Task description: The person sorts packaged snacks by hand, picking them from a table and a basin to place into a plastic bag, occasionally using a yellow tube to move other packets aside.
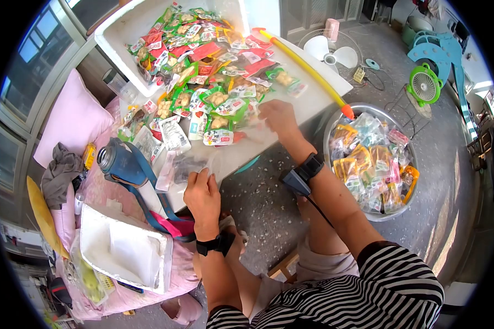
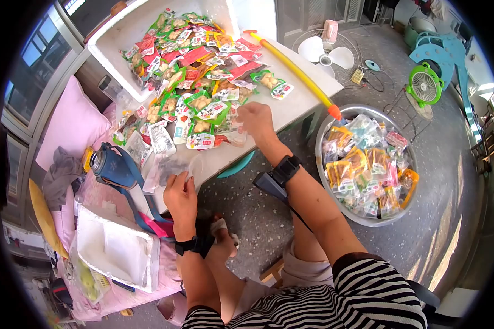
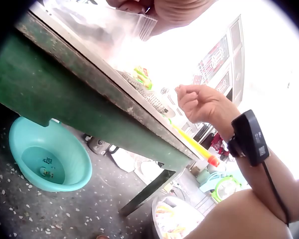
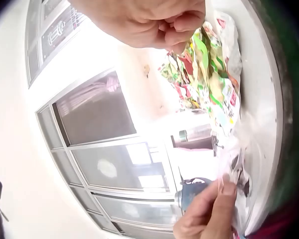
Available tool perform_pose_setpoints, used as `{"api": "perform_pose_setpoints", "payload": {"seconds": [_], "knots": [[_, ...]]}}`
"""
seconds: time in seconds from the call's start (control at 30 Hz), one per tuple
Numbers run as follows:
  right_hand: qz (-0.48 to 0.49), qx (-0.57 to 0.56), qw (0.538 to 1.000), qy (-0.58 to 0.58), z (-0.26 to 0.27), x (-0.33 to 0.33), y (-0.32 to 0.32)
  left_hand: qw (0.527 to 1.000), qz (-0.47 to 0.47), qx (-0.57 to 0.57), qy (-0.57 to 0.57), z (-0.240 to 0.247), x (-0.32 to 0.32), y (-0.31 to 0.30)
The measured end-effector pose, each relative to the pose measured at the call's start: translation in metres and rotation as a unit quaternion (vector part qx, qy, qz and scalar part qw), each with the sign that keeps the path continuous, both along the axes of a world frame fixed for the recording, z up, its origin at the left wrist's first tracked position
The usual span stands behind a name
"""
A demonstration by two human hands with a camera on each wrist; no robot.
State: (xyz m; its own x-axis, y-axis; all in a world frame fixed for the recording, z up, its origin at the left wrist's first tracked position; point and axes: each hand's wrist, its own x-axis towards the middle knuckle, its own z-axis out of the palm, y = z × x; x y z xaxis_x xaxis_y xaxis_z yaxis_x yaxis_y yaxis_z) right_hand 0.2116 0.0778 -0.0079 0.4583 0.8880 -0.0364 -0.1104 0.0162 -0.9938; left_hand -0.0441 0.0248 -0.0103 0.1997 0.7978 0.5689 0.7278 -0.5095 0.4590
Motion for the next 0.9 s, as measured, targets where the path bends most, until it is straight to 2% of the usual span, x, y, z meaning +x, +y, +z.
{"api": "perform_pose_setpoints", "payload": {"seconds": [0.07, 0.17, 0.2, 0.23, 0.3, 0.4, 0.5, 0.6, 0.7, 0.8, 0.9], "knots": [[-0.078, 0.048, 0.996, -0.003, -0.007, 0.019, 0.010, 1.000, -0.001, -0.003, -0.004, 0.000, 0.001, 0.000], [-0.082, 0.038, 0.994, -0.058, -0.032, 0.048, 0.034, 1.000, -0.004, -0.007, -0.002, -0.002, 0.001, 0.000], [-0.070, 0.012, 0.988, -0.134, -0.041, 0.056, 0.043, 1.000, -0.006, -0.007, 0.000, -0.002, 0.001, 0.001], [-0.080, 0.046, 0.965, -0.247, -0.055, 0.061, 0.056, 1.000, -0.007, -0.007, -0.002, -0.002, 0.001, 0.002], [-0.094, 0.111, 0.876, -0.459, -0.079, 0.068, 0.076, 1.000, -0.009, -0.008, -0.006, -0.002, 0.002, 0.002], [-0.072, 0.059, 0.873, -0.479, -0.074, 0.059, 0.084, 1.000, -0.012, -0.012, -0.012, -0.004, 0.002, 0.003], [-0.068, 0.065, 0.900, -0.426, -0.067, 0.058, 0.085, 1.000, -0.011, -0.011, 0.001, -0.005, 0.001, 0.004], [-0.115, 0.136, 0.898, -0.403, -0.054, 0.049, 0.077, 1.000, -0.021, 0.006, -0.006, -0.007, 0.003, 0.005], [-0.149, 0.249, 0.866, -0.408, -0.026, 0.036, 0.065, 1.000, -0.020, 0.009, -0.001, -0.007, 0.004, 0.006], [-0.094, 0.297, 0.887, -0.341, 0.015, 0.012, 0.033, 1.000, -0.018, 0.002, 0.007, -0.007, 0.004, 0.005], [-0.039, 0.275, 0.930, -0.240, 0.019, 0.001, 0.009, 1.000, -0.015, -0.019, 0.013, -0.007, 0.003, 0.003]]}}
